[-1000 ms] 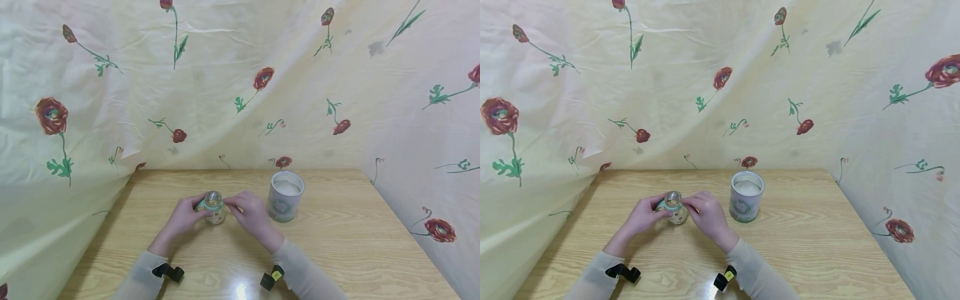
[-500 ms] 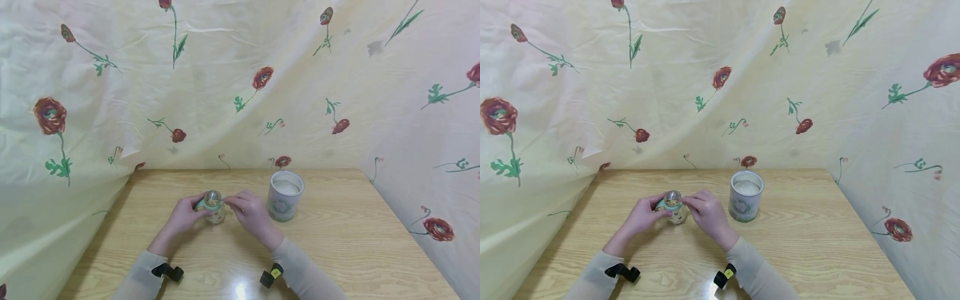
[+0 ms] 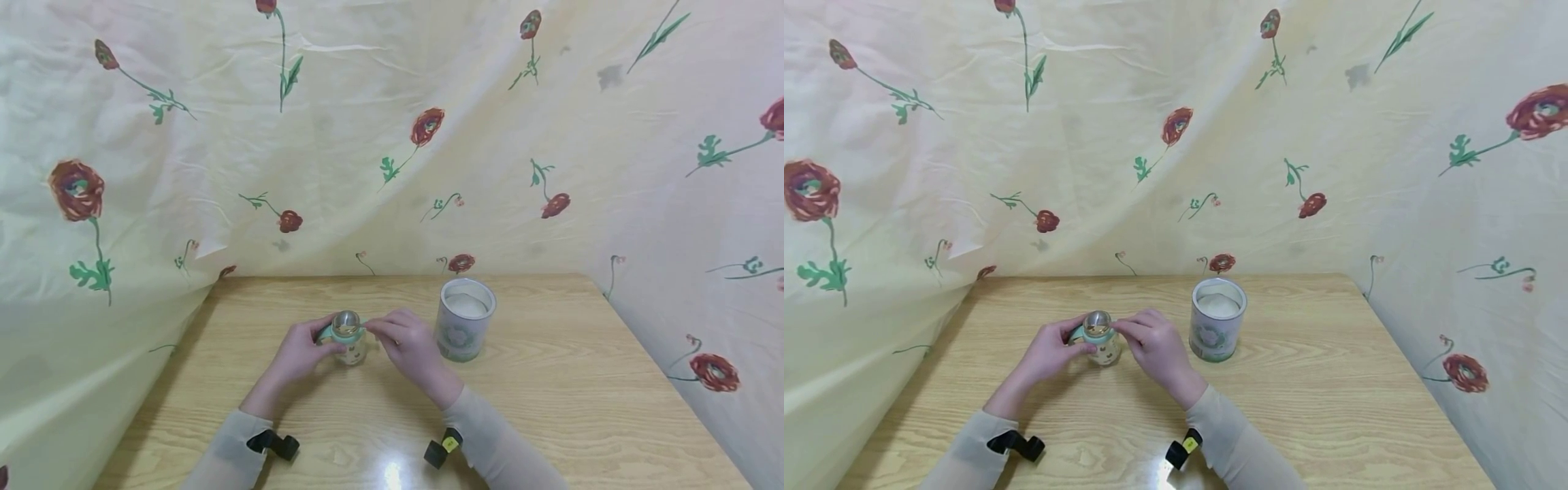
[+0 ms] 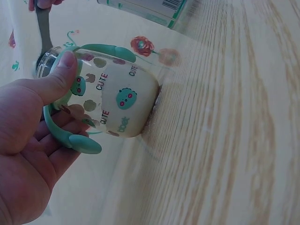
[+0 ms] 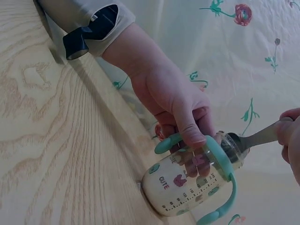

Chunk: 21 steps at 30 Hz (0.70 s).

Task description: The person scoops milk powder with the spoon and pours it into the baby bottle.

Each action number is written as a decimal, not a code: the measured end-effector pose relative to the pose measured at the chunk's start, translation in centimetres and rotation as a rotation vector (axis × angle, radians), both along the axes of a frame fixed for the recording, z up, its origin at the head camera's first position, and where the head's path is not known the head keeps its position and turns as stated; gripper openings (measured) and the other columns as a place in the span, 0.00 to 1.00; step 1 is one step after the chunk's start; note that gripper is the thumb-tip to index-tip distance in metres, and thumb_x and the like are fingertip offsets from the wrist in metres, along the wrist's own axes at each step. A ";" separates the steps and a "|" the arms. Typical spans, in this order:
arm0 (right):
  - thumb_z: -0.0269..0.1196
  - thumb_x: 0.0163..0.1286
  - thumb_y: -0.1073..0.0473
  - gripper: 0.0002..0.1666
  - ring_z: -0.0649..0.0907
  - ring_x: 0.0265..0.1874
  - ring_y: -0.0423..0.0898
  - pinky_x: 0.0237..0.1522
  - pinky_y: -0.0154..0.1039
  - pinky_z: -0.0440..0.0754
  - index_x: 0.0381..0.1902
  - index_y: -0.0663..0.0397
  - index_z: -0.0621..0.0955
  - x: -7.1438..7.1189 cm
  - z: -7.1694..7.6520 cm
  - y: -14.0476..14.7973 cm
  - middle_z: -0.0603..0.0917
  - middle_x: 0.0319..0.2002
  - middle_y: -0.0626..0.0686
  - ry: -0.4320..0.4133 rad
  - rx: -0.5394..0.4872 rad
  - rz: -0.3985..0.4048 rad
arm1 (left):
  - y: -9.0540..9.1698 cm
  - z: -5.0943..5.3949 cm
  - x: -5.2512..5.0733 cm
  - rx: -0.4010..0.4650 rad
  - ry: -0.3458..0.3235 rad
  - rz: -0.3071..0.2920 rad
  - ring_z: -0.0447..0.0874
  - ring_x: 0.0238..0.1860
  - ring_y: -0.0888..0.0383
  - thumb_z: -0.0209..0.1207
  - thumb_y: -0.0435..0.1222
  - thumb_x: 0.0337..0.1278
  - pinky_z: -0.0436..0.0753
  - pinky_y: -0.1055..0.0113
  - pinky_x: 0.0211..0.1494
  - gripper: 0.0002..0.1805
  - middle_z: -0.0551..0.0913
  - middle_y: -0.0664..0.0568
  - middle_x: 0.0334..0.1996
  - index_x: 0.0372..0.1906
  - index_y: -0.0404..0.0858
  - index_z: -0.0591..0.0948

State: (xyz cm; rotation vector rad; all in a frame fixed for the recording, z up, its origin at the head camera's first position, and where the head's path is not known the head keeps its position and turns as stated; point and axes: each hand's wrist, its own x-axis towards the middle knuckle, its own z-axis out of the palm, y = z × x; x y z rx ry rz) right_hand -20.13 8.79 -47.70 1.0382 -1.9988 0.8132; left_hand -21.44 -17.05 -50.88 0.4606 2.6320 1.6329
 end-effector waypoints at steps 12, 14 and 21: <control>0.77 0.64 0.69 0.09 0.88 0.35 0.42 0.37 0.28 0.86 0.42 0.53 0.93 0.0 0.1 0.0 0.92 0.35 0.48 -0.035 0.009 -0.012 | 0.1 0.1 0.0 0.004 0.003 -0.003 0.78 0.71 0.45 0.79 0.40 0.57 0.73 0.48 0.76 0.40 0.82 0.45 0.68 0.74 0.38 0.77; 0.78 0.64 0.68 0.10 0.87 0.34 0.42 0.36 0.28 0.86 0.42 0.53 0.94 0.1 0.2 0.0 0.92 0.35 0.48 -0.030 0.010 -0.013 | 0.1 0.1 0.0 0.002 0.007 -0.005 0.78 0.71 0.44 0.79 0.40 0.57 0.73 0.47 0.76 0.40 0.82 0.44 0.68 0.74 0.37 0.77; 0.77 0.65 0.67 0.09 0.87 0.33 0.41 0.34 0.27 0.85 0.43 0.54 0.94 0.1 0.3 0.2 0.92 0.34 0.47 -0.035 0.011 -0.008 | 0.1 -0.1 0.0 -0.004 0.012 -0.008 0.78 0.71 0.44 0.79 0.40 0.57 0.73 0.47 0.76 0.40 0.82 0.44 0.68 0.74 0.37 0.77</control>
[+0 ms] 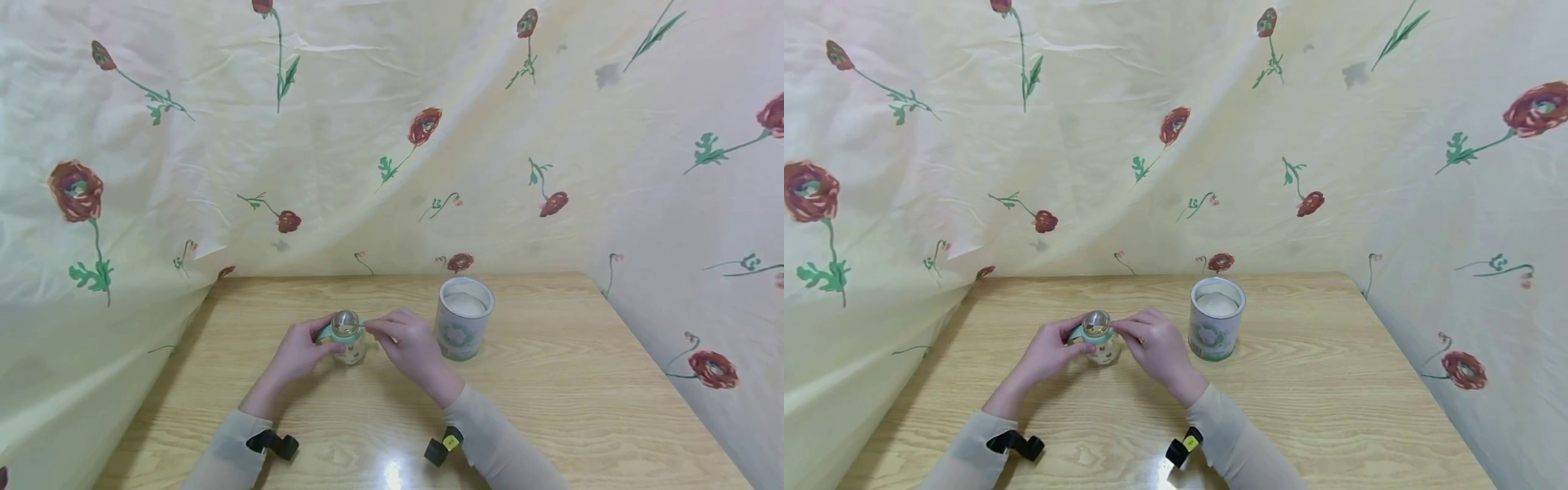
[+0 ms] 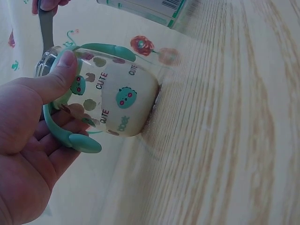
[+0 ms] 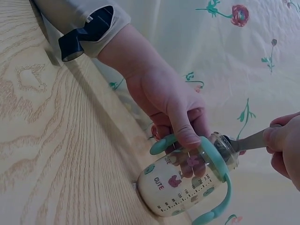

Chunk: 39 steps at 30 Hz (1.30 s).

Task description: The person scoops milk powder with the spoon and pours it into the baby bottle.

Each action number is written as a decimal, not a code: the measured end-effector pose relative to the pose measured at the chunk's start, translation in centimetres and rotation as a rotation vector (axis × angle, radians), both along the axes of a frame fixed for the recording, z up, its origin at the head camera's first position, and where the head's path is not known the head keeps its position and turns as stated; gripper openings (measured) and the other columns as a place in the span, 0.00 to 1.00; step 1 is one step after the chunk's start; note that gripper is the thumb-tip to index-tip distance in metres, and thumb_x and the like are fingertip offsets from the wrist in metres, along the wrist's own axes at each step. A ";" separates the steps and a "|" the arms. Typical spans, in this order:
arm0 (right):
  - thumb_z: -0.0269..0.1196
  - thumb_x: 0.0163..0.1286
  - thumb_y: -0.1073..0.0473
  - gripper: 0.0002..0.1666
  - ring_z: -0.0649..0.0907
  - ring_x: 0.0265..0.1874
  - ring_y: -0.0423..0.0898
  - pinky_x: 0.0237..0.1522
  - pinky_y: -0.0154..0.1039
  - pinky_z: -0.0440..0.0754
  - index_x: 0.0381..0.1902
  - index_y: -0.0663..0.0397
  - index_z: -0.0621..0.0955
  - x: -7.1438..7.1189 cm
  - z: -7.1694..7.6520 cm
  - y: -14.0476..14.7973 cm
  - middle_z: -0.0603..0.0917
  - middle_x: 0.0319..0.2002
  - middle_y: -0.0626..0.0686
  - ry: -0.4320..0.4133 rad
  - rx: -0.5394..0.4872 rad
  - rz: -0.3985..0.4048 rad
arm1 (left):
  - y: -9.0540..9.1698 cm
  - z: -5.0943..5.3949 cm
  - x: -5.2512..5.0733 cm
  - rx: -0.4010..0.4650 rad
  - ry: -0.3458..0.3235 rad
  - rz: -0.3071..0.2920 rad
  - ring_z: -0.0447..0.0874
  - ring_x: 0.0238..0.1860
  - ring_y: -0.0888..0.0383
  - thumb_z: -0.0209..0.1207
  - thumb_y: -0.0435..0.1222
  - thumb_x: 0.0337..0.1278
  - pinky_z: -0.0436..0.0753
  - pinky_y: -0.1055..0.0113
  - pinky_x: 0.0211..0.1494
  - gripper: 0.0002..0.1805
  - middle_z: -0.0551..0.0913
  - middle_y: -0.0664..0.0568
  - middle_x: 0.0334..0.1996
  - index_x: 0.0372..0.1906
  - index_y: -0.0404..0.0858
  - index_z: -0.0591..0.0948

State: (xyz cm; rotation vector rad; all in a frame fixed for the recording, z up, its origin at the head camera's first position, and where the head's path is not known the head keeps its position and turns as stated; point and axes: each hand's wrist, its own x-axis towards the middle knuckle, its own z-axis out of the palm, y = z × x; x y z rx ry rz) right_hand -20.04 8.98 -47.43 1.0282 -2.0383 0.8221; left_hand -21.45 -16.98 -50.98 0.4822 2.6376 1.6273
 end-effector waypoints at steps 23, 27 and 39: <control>0.75 0.70 0.63 0.08 0.92 0.33 0.49 0.34 0.33 0.90 0.45 0.58 0.93 0.4 0.7 0.2 0.94 0.41 0.50 -0.532 -0.479 -0.012 | 0.3 0.7 -0.1 -0.022 -0.023 0.024 0.76 0.72 0.45 0.80 0.42 0.55 0.73 0.47 0.76 0.42 0.81 0.45 0.70 0.75 0.39 0.77; 0.75 0.70 0.61 0.09 0.92 0.34 0.51 0.34 0.33 0.90 0.46 0.58 0.93 0.4 1.0 0.3 0.94 0.40 0.49 -0.624 -0.559 -0.014 | 0.3 0.7 -0.2 -0.022 -0.009 0.017 0.77 0.72 0.45 0.79 0.42 0.57 0.73 0.47 0.76 0.42 0.80 0.45 0.70 0.75 0.39 0.76; 0.74 0.72 0.60 0.09 0.90 0.34 0.46 0.42 0.37 0.90 0.47 0.58 0.92 0.3 1.8 0.8 0.94 0.41 0.53 -0.753 -0.693 -0.020 | 0.4 1.0 0.2 -0.036 0.019 0.021 0.73 0.75 0.45 0.80 0.45 0.55 0.70 0.47 0.78 0.47 0.76 0.46 0.74 0.79 0.39 0.72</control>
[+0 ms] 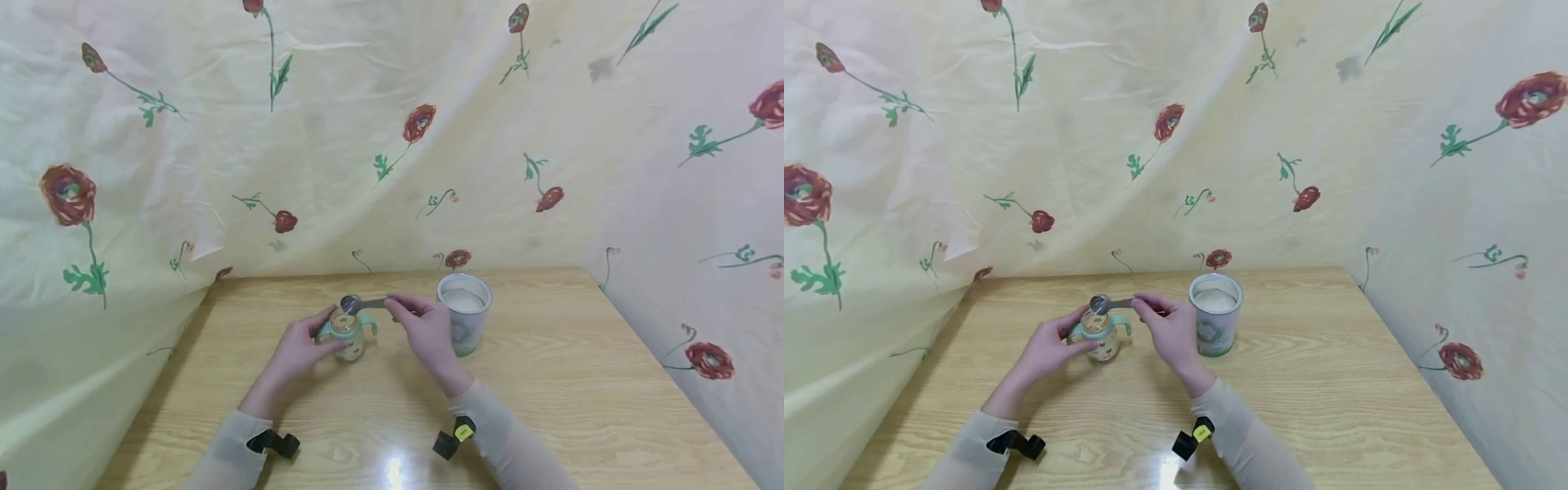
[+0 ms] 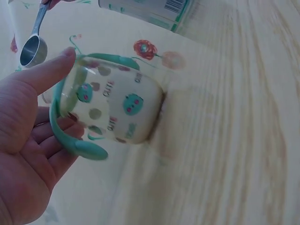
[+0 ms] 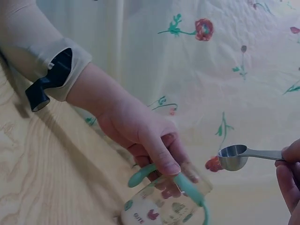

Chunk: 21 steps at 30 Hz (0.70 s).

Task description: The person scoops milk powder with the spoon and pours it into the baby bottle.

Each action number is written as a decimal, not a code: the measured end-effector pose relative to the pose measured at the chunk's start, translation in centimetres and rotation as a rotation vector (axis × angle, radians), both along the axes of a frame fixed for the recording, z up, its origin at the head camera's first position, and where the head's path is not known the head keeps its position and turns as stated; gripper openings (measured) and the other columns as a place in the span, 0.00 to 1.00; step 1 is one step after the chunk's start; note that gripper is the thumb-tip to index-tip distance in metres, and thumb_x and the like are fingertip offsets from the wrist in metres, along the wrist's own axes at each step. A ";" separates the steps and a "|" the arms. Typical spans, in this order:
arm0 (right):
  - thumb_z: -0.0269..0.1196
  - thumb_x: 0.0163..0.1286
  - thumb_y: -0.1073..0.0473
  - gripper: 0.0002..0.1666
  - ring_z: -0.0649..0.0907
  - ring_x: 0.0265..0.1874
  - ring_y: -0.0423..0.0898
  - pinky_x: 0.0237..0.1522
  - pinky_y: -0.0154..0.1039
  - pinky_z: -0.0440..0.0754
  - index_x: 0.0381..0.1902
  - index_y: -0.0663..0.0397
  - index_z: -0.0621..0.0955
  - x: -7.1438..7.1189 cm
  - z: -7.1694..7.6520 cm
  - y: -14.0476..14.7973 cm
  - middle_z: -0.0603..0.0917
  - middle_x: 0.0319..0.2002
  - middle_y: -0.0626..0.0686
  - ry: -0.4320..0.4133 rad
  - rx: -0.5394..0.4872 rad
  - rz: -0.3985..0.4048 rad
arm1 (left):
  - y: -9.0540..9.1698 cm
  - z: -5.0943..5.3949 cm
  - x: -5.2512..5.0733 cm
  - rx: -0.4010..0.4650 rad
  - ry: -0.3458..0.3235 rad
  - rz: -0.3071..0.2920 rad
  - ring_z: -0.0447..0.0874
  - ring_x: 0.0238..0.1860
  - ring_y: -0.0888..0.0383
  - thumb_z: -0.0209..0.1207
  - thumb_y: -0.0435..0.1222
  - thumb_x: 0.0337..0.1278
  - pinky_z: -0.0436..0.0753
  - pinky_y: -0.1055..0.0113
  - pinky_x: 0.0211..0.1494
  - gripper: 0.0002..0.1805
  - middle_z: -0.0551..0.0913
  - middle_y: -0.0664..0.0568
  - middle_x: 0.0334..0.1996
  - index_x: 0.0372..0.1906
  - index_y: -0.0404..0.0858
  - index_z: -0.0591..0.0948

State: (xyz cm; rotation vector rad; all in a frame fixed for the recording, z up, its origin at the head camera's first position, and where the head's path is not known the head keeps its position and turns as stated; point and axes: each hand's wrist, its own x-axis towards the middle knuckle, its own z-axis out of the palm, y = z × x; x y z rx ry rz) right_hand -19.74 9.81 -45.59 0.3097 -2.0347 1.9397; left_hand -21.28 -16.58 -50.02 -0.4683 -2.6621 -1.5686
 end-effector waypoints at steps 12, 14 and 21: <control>0.75 0.71 0.57 0.13 0.90 0.36 0.53 0.43 0.36 0.88 0.48 0.60 0.92 0.3 2.0 3.0 0.93 0.36 0.51 -0.009 -0.059 -0.063 | 1.5 2.2 -0.3 0.002 0.218 0.050 0.70 0.76 0.44 0.77 0.45 0.62 0.71 0.44 0.77 0.42 0.73 0.49 0.76 0.79 0.43 0.74; 0.75 0.72 0.58 0.13 0.89 0.34 0.49 0.42 0.35 0.87 0.48 0.62 0.92 0.3 2.2 3.6 0.92 0.35 0.49 0.014 -0.068 -0.077 | 1.9 2.5 -0.3 0.017 0.239 0.038 0.70 0.76 0.44 0.77 0.46 0.61 0.71 0.44 0.77 0.43 0.73 0.48 0.76 0.79 0.42 0.74; 0.74 0.72 0.62 0.12 0.89 0.34 0.44 0.40 0.33 0.89 0.48 0.65 0.91 0.3 2.7 6.4 0.92 0.38 0.49 0.087 -0.038 -0.150 | 4.1 3.7 -0.4 0.093 0.372 0.046 0.74 0.74 0.42 0.77 0.45 0.62 0.75 0.43 0.74 0.41 0.75 0.44 0.74 0.77 0.40 0.75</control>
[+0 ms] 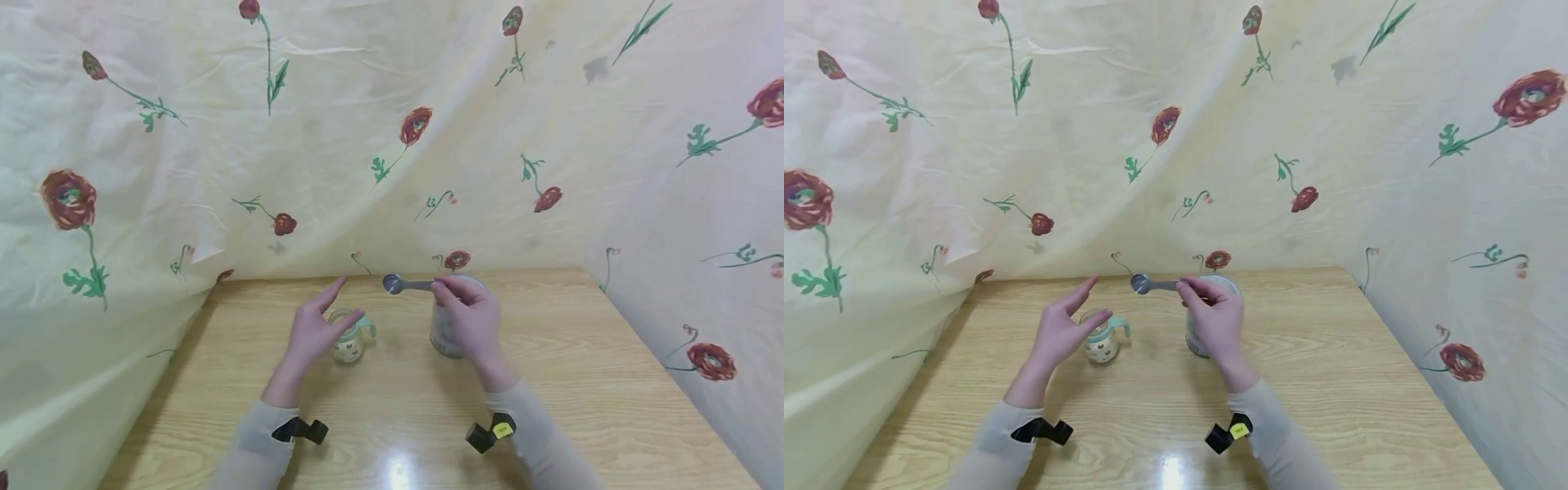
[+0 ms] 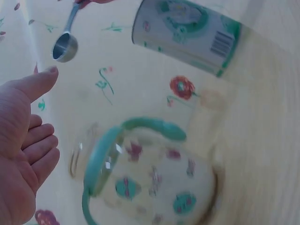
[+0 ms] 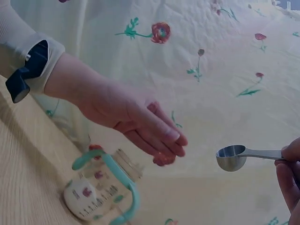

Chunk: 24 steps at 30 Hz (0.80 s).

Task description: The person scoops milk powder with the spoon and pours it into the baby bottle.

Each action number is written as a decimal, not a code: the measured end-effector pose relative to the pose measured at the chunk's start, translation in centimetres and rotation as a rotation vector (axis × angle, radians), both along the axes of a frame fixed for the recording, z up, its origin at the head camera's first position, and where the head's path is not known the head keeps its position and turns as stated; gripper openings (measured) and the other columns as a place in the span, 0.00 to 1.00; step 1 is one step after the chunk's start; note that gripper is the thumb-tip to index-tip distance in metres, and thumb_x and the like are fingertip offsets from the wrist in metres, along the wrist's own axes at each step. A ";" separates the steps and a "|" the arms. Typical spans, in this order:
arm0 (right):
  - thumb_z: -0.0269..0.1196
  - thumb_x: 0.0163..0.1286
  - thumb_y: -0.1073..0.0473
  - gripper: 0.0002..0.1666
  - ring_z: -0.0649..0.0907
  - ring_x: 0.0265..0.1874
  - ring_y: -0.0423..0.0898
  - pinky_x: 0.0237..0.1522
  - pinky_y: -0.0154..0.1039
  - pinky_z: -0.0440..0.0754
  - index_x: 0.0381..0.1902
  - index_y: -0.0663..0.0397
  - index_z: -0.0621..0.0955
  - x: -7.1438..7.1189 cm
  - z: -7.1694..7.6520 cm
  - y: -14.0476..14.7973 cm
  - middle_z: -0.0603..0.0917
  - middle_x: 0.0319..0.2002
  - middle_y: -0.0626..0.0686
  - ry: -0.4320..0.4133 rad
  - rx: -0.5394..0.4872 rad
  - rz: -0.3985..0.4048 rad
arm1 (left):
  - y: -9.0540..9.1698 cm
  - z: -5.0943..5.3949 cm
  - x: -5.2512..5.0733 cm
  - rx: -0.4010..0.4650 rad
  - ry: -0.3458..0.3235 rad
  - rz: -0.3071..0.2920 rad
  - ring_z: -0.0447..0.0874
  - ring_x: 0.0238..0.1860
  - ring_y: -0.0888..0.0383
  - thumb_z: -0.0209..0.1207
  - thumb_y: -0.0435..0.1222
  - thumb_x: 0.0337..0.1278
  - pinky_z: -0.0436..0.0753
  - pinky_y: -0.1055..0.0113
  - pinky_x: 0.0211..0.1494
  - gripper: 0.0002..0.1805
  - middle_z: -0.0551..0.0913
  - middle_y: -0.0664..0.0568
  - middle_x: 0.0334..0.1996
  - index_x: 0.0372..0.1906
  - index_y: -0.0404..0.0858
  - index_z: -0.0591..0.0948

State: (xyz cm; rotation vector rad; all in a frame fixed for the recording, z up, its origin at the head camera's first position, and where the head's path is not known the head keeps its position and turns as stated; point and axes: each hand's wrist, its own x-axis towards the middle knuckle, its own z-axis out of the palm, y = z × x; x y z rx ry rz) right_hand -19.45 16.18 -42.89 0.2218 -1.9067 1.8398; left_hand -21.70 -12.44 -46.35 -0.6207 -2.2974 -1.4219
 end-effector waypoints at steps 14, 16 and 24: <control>0.73 0.74 0.59 0.14 0.89 0.33 0.44 0.37 0.29 0.85 0.50 0.64 0.91 -0.1 -0.7 5.7 0.93 0.38 0.44 -0.009 0.042 -0.142 | 6.1 0.4 0.1 0.057 0.038 -0.088 0.73 0.75 0.48 0.77 0.44 0.63 0.75 0.50 0.75 0.40 0.75 0.49 0.74 0.77 0.39 0.75; 0.73 0.74 0.58 0.14 0.89 0.34 0.43 0.36 0.28 0.85 0.51 0.63 0.91 0.0 -0.8 6.2 0.93 0.39 0.43 -0.011 0.054 -0.146 | 7.1 0.3 0.1 0.046 0.036 -0.094 0.74 0.74 0.48 0.76 0.45 0.63 0.75 0.50 0.75 0.41 0.76 0.49 0.74 0.77 0.40 0.75; 0.73 0.73 0.63 0.11 0.90 0.35 0.36 0.41 0.29 0.89 0.50 0.62 0.91 0.3 -1.0 8.0 0.94 0.42 0.46 0.031 0.131 -0.149 | 10.3 -0.5 0.0 0.028 -0.012 -0.139 0.74 0.74 0.47 0.76 0.46 0.63 0.76 0.50 0.75 0.41 0.76 0.47 0.74 0.78 0.37 0.74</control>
